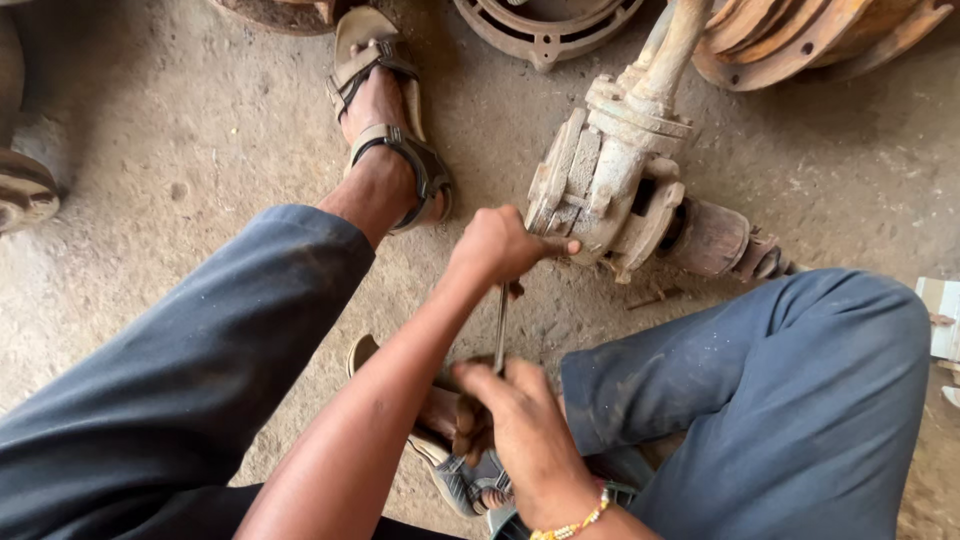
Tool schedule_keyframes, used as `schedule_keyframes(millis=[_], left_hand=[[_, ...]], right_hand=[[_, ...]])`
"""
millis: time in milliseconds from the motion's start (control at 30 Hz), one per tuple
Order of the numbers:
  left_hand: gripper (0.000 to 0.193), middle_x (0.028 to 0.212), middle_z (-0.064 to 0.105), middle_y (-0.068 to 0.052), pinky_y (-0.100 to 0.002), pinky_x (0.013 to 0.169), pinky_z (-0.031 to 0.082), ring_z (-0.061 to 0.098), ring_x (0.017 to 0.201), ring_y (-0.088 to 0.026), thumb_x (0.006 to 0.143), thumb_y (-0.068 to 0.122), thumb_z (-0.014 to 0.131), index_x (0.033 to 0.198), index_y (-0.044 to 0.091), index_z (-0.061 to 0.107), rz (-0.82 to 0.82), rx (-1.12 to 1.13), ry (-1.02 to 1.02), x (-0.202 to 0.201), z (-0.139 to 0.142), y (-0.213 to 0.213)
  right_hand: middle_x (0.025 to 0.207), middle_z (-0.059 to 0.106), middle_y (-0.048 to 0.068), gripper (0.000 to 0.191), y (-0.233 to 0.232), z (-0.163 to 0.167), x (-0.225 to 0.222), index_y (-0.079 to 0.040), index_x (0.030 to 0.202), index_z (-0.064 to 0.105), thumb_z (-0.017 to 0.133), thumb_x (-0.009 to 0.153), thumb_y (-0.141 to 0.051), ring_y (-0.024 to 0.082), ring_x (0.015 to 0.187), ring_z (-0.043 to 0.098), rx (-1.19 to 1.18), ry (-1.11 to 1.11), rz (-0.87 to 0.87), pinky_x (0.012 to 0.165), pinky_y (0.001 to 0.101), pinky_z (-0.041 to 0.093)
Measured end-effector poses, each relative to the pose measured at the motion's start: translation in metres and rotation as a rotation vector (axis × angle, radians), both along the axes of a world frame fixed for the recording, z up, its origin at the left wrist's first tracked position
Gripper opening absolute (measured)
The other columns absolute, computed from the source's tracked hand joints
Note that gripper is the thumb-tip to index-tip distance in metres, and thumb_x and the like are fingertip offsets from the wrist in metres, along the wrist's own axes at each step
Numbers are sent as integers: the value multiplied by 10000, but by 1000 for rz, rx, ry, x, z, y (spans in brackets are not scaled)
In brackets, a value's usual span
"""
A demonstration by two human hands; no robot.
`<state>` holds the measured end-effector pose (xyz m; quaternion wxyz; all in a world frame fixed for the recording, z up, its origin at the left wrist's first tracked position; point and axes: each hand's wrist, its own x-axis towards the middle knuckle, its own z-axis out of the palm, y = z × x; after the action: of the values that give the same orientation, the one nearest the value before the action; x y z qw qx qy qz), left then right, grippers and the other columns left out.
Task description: The person sits on the ground and works on a rusty water pump, using a spanner to loosen and remove bolts from the pump body and turning the pump to reach different sides. They then use pliers to grip and work on a pipe fitting on the pump.
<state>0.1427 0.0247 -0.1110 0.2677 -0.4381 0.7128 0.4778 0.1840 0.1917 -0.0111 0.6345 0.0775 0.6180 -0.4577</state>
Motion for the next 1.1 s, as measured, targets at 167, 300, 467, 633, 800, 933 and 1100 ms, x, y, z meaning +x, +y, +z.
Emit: schedule_keyframes(millis=[167,300,467,633,800,933,1100], left_hand=[[471,672,693,-71,-294,562,560,658,595,-146,863,494,728,741,39,718,-56,187,23,4,-20,-28],[288,713,712,-136,-325,548,515,640,592,-180,914,228,672,771,-15,733,-36,89,25,5,-30,-37],[267,729,738,-207,-377,494,590,714,549,-237,984,58,542,872,-132,693,435,219,8,21,-32,-34],[190,770,746,-188,-346,508,639,732,564,-211,913,8,611,1047,-79,713,548,5,185,44,-43,-13],[330,941,735,-205,-391,563,616,755,648,-270,887,-69,520,1115,17,743,348,-286,313,52,-48,31],[242,986,728,-260,-493,814,564,697,895,-428,833,-44,625,999,9,793,235,-629,484,56,-39,53],[316,1120,720,-218,-474,857,551,697,950,-422,822,-51,564,1061,15,759,243,-617,594,59,-40,58]], right_hand=[[514,649,64,448,-37,25,-36,-58,711,596,545,968,-422,152,413,636,-4,322,281,359,315,425],[539,677,63,632,-68,37,-49,-77,661,645,429,1071,-507,164,495,709,91,958,999,412,311,459],[602,712,139,444,-49,26,-10,-36,831,716,527,1009,-395,257,557,739,-9,1331,1098,459,370,562],[719,723,175,382,-7,-47,1,-44,801,725,601,934,-381,290,633,763,47,944,1276,591,418,618],[714,688,233,421,-3,-134,3,47,745,672,715,792,-369,386,729,735,60,831,1033,706,477,603],[649,721,149,352,-8,-184,11,-40,703,680,582,861,-339,344,687,743,-133,842,898,702,467,580],[722,734,166,293,-8,-224,10,-56,772,689,579,889,-301,343,692,724,-120,804,773,665,466,569]])
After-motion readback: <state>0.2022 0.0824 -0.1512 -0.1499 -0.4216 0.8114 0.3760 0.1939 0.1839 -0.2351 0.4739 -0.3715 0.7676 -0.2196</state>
